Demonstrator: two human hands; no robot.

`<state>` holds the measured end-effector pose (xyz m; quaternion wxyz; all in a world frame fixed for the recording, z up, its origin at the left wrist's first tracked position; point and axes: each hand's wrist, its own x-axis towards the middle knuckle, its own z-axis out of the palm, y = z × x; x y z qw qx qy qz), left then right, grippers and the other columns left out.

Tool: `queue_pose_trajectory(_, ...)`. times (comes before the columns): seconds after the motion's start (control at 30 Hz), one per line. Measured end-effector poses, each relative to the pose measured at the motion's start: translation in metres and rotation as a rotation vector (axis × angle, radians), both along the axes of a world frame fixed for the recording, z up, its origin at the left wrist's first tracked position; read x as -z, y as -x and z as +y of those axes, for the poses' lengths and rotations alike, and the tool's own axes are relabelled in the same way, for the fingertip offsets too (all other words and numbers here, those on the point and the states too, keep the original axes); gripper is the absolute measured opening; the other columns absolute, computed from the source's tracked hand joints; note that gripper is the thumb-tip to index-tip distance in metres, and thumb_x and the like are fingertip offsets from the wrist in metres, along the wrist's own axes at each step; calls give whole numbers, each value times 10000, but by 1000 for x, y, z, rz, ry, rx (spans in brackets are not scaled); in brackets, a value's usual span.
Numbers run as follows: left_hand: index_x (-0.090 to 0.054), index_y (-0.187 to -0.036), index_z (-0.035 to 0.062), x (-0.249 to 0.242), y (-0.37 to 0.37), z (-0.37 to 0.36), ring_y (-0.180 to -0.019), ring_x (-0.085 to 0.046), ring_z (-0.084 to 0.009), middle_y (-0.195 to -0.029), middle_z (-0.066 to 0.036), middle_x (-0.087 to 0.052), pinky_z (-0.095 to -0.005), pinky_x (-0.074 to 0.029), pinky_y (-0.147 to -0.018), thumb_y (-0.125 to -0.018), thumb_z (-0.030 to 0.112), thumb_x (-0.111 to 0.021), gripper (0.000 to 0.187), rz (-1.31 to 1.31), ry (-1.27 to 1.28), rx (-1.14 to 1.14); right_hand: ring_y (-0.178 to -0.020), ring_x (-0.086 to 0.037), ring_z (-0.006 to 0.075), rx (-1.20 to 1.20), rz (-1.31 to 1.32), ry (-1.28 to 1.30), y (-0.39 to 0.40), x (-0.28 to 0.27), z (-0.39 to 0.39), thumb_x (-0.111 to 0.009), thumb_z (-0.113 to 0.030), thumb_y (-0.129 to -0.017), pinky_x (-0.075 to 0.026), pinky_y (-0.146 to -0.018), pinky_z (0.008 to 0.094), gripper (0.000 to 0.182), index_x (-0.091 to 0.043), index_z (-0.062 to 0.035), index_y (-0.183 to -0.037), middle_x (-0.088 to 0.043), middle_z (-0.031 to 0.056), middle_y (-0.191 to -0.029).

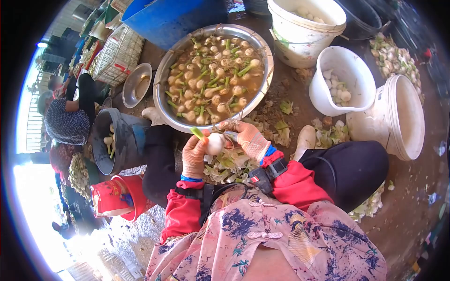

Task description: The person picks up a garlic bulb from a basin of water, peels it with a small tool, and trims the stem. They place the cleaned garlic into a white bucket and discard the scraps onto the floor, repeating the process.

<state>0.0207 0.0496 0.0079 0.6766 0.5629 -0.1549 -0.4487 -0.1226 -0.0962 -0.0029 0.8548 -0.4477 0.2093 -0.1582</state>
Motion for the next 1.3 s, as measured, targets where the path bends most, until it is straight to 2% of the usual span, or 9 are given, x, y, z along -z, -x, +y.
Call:
queue_pose_trajectory(0.3,-565,-1177,44,0,-9,11,-1041,-617,-295,-1150,-126,-614,-446,-537,-872,-942,232,-523,303,611,212,-335,-844,-603,186,203,-402,-545,18,-43,-26,-540,-25,-936,-537,-729,329,224,-561,21,-1155,-591,109,-1037)
queue_pose_trajectory(0.37,-580,-1159,36,3,-15,13,-1027,-629,-320,-1123,-136,-639,-480,-561,-833,-941,268,-478,335,631,230,-376,-947,-612,229,396,-270,-44,26,-37,-37,-564,45,-885,-559,-806,408,295,-553,19,-1179,-584,121,-1123)
queue_pose_trajectory(0.5,-618,-1098,26,0,-26,14,-924,-665,-352,-999,-150,-681,-424,-613,-670,-922,270,-442,349,815,330,-450,-952,-615,252,238,-521,-562,39,-21,-54,-578,22,-888,-569,-796,392,249,-585,18,-1136,-602,126,-1083)
queue_pose_trajectory(0.7,-565,-1150,14,-22,-72,19,-957,-625,-384,-1087,-206,-625,-472,-585,-761,-935,476,-460,521,683,393,-451,-838,-627,128,-279,139,690,21,37,-10,-558,25,-816,-509,-748,272,255,-660,-31,-1044,-680,51,-934)
queue_pose_trajectory(0.77,-535,-1173,-12,-21,-131,22,-966,-619,-394,-1106,-221,-611,-470,-578,-798,-896,595,-469,671,-403,178,-585,-860,-638,144,-520,269,773,14,56,-3,-580,12,-764,-500,-770,267,315,-667,-61,-1057,-690,43,-940)
queue_pose_trajectory(0.83,-506,-1193,-31,-101,-177,19,-1031,-594,-389,-1176,-225,-572,-477,-567,-828,-877,645,-457,747,493,730,-852,-841,-645,177,-578,492,654,10,62,-1,-585,-3,-755,-499,-759,291,334,-672,-80,-1068,-692,67,-944)
queue_pose_trajectory(0.9,-484,-1219,-31,-128,-181,-12,-1078,-570,-363,-1235,-216,-534,-466,-555,-846,-901,635,-415,741,510,659,-913,-813,-649,220,-569,544,616,3,63,-11,-583,-11,-740,-498,-739,316,370,-675,-106,-1085,-694,105,-936)
queue_pose_trajectory(1.03,-510,-1190,30,-69,-167,-98,-924,-596,-267,-1183,-146,-563,-352,-544,-756,-936,473,-508,511,158,465,-89,-966,-637,310,-459,688,427,3,45,-25,-605,-91,-820,-489,-858,364,319,-658,-123,-1133,-676,140,-1067)
queue_pose_trajectory(1.3,-312,-1455,82,65,-58,-324,-847,-649,-259,-1321,-186,-489,-303,-542,-629,-915,300,-582,642,-24,-330,311,-624,-584,157,110,579,405,2,94,-33,-586,-215,-868,-453,-594,300,252,-675,-107,-1077,-625,70,-685)
